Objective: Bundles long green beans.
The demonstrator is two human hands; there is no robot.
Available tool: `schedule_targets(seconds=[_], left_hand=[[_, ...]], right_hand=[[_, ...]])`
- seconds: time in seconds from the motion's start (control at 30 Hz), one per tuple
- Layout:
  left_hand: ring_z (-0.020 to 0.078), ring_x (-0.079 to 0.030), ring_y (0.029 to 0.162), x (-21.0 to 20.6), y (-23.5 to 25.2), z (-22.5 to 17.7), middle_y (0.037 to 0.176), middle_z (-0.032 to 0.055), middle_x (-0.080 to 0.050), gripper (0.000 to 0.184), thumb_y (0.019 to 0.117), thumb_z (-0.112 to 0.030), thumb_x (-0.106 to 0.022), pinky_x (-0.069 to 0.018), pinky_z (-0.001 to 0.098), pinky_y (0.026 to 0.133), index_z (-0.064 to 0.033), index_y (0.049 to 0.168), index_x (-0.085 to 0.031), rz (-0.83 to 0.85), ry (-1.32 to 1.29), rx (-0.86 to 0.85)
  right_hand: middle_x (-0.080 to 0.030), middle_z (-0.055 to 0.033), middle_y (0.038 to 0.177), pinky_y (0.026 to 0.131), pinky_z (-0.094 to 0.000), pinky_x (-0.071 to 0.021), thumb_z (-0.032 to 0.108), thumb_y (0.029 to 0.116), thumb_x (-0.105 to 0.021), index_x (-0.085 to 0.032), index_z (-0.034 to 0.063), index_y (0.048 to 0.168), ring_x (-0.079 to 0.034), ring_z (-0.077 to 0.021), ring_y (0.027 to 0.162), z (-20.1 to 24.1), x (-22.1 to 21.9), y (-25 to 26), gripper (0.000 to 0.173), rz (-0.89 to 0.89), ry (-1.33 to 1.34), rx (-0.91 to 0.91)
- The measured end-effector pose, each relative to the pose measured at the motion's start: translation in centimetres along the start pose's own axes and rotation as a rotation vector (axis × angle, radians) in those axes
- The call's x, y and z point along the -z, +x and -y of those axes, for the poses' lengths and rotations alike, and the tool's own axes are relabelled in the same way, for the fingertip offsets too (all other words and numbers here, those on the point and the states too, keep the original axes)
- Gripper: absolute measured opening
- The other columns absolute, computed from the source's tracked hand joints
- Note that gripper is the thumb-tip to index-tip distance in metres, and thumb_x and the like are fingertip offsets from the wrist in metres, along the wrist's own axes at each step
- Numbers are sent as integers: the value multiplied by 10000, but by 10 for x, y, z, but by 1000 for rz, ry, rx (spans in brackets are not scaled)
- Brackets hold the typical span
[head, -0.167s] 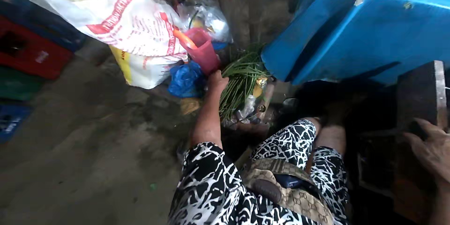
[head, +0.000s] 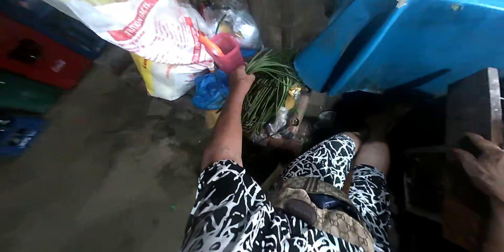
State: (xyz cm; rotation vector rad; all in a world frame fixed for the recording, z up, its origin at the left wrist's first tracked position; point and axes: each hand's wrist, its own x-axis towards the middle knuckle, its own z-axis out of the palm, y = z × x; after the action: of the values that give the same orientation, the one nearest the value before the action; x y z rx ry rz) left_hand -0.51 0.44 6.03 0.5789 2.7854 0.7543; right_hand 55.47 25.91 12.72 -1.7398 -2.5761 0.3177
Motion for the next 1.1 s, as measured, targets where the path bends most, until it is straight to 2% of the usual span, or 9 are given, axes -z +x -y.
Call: schedule_targets(seconds=[0.17, 0.37, 0.43, 0.6, 0.7, 0.8, 0.93, 1.0, 1.1], left_hand=[[459, -643, 1143, 32, 2, -25, 1193, 280, -666, 372, 936, -222, -656, -487, 679, 950, 14, 1223, -645, -50, 7, -37], [488, -604, 1203, 68, -17, -50, 1243, 313, -636, 431, 993, -269, -596, -455, 694, 993, 38, 1295, -610, -107, -34, -74], [478, -603, 1211, 76, -20, -52, 1250, 313, -634, 448, 1008, -296, -580, -453, 681, 1007, 49, 1293, -608, -129, -72, -63], [403, -646, 1157, 107, -52, -84, 1206, 261, -667, 462, 996, -350, -593, -484, 628, 995, 2, 1295, -615, -308, -246, -140], [444, -648, 1102, 118, -82, -110, 1148, 290, -663, 441, 1008, -336, -581, -482, 663, 941, 28, 1256, -609, -248, -191, -244], [538, -632, 1002, 113, -126, -152, 1046, 347, -643, 360, 1008, -252, -613, -457, 752, 839, 63, 1181, -613, -51, -40, -418], [502, -671, 937, 68, -189, -203, 1006, 277, -679, 206, 952, -110, -703, -513, 712, 785, 20, 1104, -652, 190, 254, -811], [433, -703, 812, 22, -218, -215, 906, 212, -694, 140, 896, -78, -729, -554, 634, 663, -9, 1011, -689, 214, 326, -1197], [430, -719, 828, -32, -269, -239, 902, 226, -705, 93, 938, -34, -628, -574, 594, 656, 18, 970, -698, 345, 350, -1592]], right_hand=[[-429, -420, 1439, 1001, -750, -394, 225, 1002, -631, -546, 79, 1466, -469, -601, 1292, 5, 5, -4, 494, 1, 3, 5], [-424, -418, 1436, 958, -756, -418, 213, 1000, -638, -537, 122, 1484, -497, -608, 1246, 6, 6, -9, 502, -28, 47, -20], [-413, -408, 1459, 972, -745, -422, 221, 1000, -637, -463, 139, 1542, -493, -607, 1258, 8, 7, -10, 575, -29, 35, -38], [-451, -406, 1433, 956, -757, -437, 214, 972, -681, -140, 181, 1660, -516, -627, 1228, 10, 12, -18, 876, -71, 79, -33], [-481, -386, 1426, 1015, -730, -419, 234, 952, -680, -256, 89, 1616, -508, -589, 1274, 10, 12, -22, 801, -194, 142, 65], [-433, -333, 1514, 1115, -689, -357, 251, 970, -663, -371, 10, 1559, -449, -530, 1372, 18, 12, -41, 700, -422, 249, 200], [-503, -214, 1515, 1171, -524, -387, 351, 989, -624, -587, 24, 1418, -453, -361, 1432, 63, 24, -91, 541, -557, 445, 364], [-537, -179, 1495, 1170, -486, -400, 379, 966, -659, -601, 24, 1406, -470, -305, 1425, 84, 26, -107, 569, -452, 598, 424], [-600, -143, 1417, 1097, -380, -491, 373, 897, -765, -404, 29, 1545, -598, -176, 1275, 93, 10, -113, 817, -59, 877, 416]])
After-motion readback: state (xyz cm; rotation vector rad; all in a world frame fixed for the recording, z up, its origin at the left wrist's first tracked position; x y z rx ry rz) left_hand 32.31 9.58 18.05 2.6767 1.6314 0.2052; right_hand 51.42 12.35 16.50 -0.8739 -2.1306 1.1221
